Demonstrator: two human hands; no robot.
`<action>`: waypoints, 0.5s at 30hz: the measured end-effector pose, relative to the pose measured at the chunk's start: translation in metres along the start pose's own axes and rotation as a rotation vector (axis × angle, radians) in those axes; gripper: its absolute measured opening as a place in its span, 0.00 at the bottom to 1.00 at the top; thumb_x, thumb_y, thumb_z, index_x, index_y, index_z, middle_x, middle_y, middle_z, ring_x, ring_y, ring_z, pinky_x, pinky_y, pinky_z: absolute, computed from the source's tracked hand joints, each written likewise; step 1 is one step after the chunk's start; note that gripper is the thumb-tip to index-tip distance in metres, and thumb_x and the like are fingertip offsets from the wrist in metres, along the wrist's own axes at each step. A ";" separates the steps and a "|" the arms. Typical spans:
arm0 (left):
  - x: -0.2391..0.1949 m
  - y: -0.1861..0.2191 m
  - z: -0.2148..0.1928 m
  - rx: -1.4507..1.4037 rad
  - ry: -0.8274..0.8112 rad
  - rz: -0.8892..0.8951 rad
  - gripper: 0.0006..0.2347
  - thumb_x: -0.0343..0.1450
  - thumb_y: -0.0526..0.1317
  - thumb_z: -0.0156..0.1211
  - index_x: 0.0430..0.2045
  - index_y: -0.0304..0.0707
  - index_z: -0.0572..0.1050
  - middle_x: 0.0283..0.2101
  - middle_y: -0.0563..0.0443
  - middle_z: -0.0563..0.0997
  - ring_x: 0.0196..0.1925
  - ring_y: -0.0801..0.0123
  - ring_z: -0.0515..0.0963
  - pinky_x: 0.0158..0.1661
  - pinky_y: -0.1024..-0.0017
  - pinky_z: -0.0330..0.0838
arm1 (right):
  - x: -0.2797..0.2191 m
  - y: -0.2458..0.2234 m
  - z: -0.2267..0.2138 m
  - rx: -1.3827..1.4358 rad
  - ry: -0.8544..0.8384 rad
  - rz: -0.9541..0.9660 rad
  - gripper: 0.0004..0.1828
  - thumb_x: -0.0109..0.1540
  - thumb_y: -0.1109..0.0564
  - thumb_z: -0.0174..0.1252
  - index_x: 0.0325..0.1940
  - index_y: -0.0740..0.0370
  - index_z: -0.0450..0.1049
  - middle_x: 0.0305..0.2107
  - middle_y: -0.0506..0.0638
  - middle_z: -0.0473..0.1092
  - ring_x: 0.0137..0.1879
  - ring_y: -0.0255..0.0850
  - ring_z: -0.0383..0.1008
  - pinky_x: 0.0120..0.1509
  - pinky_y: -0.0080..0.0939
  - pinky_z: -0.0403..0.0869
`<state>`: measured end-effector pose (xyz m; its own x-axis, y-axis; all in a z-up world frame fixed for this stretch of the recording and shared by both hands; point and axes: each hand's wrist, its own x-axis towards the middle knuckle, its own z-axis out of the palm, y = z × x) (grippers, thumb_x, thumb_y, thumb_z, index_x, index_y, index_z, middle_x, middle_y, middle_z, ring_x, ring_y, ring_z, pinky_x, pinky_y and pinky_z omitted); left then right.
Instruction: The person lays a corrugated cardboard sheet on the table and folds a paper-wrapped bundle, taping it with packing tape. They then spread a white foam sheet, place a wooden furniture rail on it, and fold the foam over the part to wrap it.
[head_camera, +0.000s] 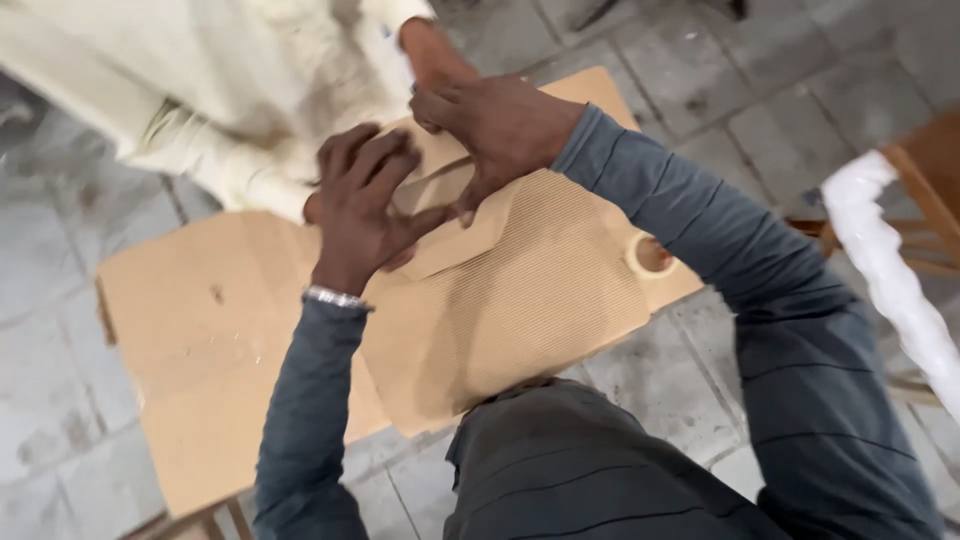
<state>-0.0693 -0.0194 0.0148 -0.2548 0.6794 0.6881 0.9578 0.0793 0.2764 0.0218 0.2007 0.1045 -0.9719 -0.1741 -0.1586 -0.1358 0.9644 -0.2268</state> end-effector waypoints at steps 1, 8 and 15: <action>-0.004 -0.002 -0.001 0.017 0.001 -0.017 0.27 0.64 0.56 0.79 0.48 0.37 0.78 0.60 0.47 0.77 0.65 0.45 0.70 0.63 0.48 0.63 | 0.006 0.003 0.015 0.002 -0.006 -0.023 0.62 0.41 0.31 0.79 0.70 0.55 0.59 0.57 0.53 0.71 0.61 0.55 0.72 0.60 0.59 0.73; 0.004 0.019 0.003 0.143 -0.027 -0.066 0.29 0.70 0.62 0.69 0.52 0.37 0.73 0.69 0.36 0.68 0.67 0.44 0.69 0.68 0.46 0.59 | 0.005 0.005 0.036 -0.188 0.421 -0.255 0.70 0.34 0.31 0.79 0.72 0.63 0.58 0.58 0.57 0.67 0.64 0.56 0.67 0.61 0.63 0.70; 0.019 0.035 0.000 0.315 -0.067 -0.108 0.50 0.63 0.76 0.63 0.66 0.27 0.65 0.67 0.30 0.64 0.64 0.41 0.66 0.63 0.41 0.56 | 0.008 0.016 0.041 -0.106 0.419 -0.228 0.50 0.50 0.34 0.75 0.67 0.63 0.65 0.56 0.54 0.70 0.63 0.52 0.71 0.59 0.59 0.72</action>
<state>-0.0405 -0.0039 0.0379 -0.3574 0.7002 0.6181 0.9227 0.3673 0.1174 0.0199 0.2069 0.0602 -0.9059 -0.3091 0.2895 -0.3518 0.9298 -0.1081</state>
